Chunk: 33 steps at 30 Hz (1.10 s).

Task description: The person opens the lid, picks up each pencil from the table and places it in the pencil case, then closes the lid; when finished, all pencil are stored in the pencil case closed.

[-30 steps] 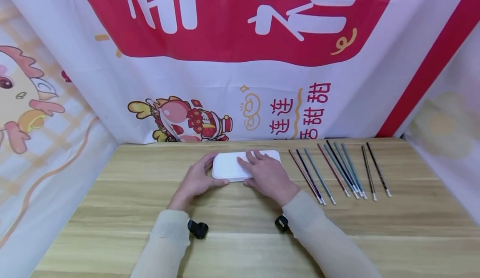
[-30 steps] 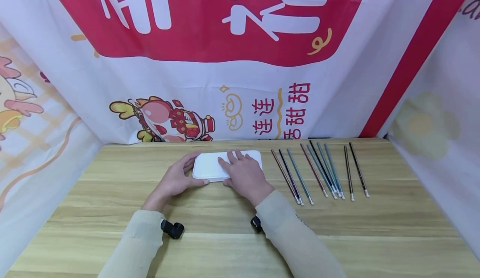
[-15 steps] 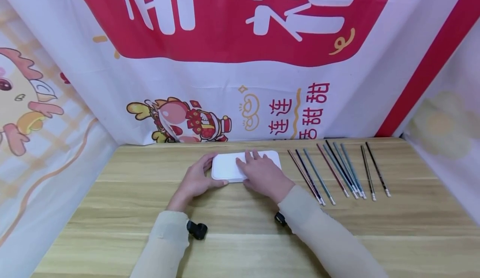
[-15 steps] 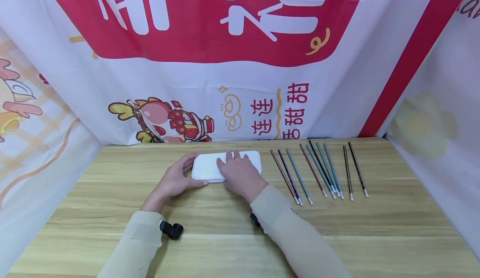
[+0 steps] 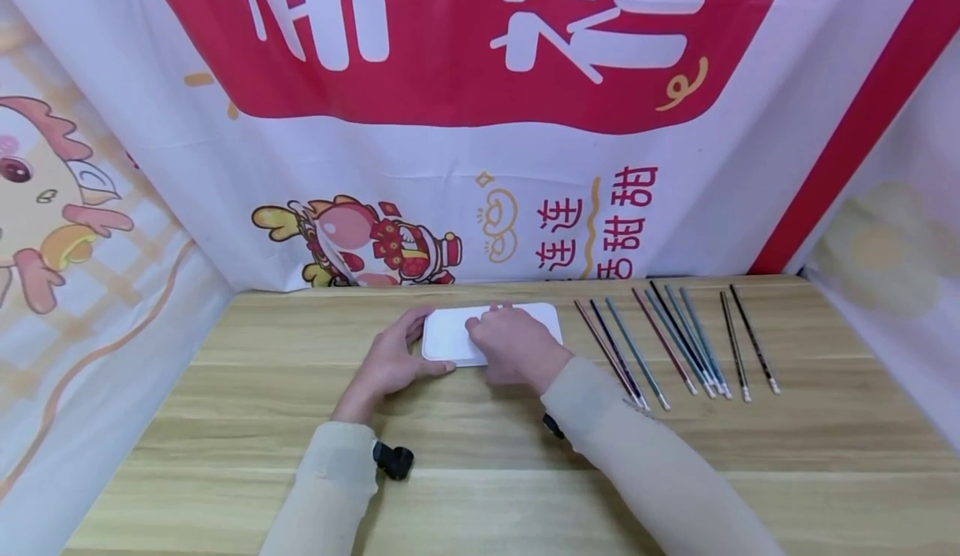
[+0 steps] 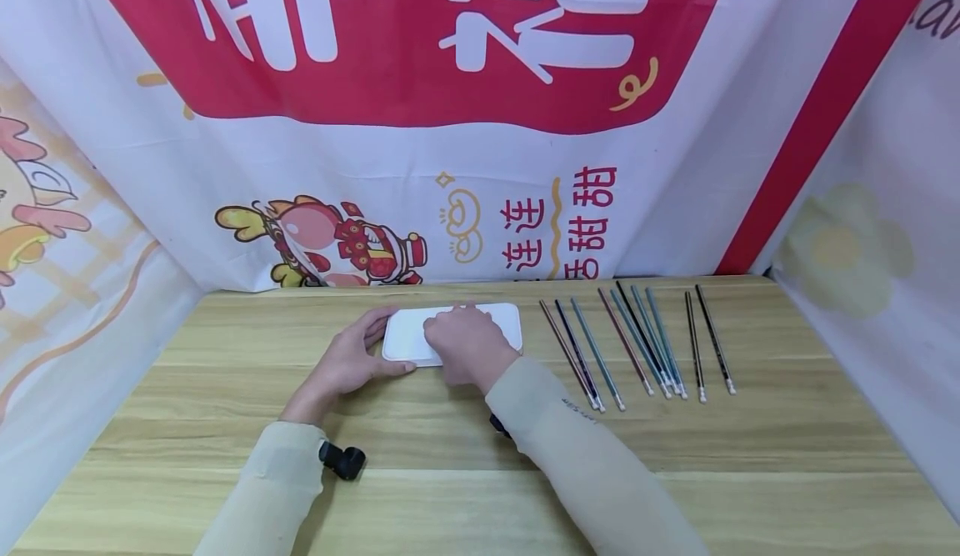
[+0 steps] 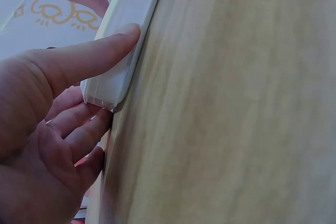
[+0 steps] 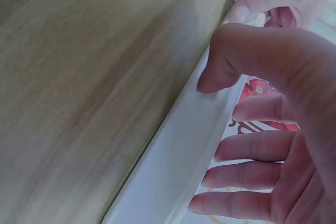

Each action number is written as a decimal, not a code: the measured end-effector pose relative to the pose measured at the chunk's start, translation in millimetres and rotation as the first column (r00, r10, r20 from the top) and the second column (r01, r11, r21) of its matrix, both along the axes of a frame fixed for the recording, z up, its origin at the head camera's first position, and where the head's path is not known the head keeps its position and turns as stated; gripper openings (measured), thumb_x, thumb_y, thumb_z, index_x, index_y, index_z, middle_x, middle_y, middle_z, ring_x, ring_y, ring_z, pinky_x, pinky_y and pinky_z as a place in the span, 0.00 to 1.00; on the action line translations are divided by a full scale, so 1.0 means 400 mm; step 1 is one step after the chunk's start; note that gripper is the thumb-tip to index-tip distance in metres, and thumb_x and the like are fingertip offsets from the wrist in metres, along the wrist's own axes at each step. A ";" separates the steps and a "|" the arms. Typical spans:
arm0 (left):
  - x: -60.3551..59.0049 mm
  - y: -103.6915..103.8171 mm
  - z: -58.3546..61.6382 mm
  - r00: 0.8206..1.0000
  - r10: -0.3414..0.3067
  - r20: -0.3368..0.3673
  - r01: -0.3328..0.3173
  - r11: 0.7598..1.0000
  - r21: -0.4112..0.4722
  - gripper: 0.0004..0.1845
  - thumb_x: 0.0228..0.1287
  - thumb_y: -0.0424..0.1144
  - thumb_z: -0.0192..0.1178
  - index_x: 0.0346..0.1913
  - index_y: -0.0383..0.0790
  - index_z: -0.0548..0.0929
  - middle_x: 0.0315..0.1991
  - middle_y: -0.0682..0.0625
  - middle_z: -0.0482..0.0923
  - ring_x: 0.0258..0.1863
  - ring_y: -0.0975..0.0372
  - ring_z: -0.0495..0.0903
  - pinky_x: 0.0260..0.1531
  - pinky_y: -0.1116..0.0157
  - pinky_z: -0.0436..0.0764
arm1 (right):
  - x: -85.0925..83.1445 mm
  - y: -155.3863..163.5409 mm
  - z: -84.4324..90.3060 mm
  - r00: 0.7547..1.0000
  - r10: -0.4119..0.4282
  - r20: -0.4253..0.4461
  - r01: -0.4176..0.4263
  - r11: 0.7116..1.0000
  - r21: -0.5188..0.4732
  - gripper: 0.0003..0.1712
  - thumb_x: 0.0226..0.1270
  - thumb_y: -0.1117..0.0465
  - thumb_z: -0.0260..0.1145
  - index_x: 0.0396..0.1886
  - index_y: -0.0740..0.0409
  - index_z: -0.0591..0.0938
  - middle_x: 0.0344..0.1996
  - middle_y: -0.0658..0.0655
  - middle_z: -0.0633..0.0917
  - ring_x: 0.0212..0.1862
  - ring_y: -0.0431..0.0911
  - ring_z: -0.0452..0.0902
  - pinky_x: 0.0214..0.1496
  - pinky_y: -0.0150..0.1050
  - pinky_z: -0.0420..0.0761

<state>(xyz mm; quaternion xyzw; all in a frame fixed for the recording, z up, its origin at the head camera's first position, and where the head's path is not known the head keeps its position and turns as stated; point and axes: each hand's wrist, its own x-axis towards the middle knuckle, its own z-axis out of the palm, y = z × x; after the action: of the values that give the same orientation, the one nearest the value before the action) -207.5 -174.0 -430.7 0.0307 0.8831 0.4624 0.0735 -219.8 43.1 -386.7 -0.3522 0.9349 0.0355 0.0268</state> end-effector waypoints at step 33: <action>-0.005 -0.005 0.008 1.000 -0.027 -0.011 0.026 0.999 -0.029 0.50 0.56 0.35 0.84 0.80 0.42 0.68 0.82 0.38 0.66 0.82 0.43 0.67 0.81 0.47 0.69 | 0.022 0.025 -0.029 0.993 -0.105 -0.052 0.098 0.988 -0.121 0.33 0.56 0.56 0.75 0.64 0.54 0.85 0.61 0.63 0.89 0.65 0.61 0.85 0.52 0.56 0.92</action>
<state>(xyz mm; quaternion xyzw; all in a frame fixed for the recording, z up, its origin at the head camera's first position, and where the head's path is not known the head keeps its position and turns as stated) -209.6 -176.2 -427.5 0.0438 0.8897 0.4483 0.0753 -211.0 53.3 -398.3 -0.3039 0.9524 -0.0109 -0.0196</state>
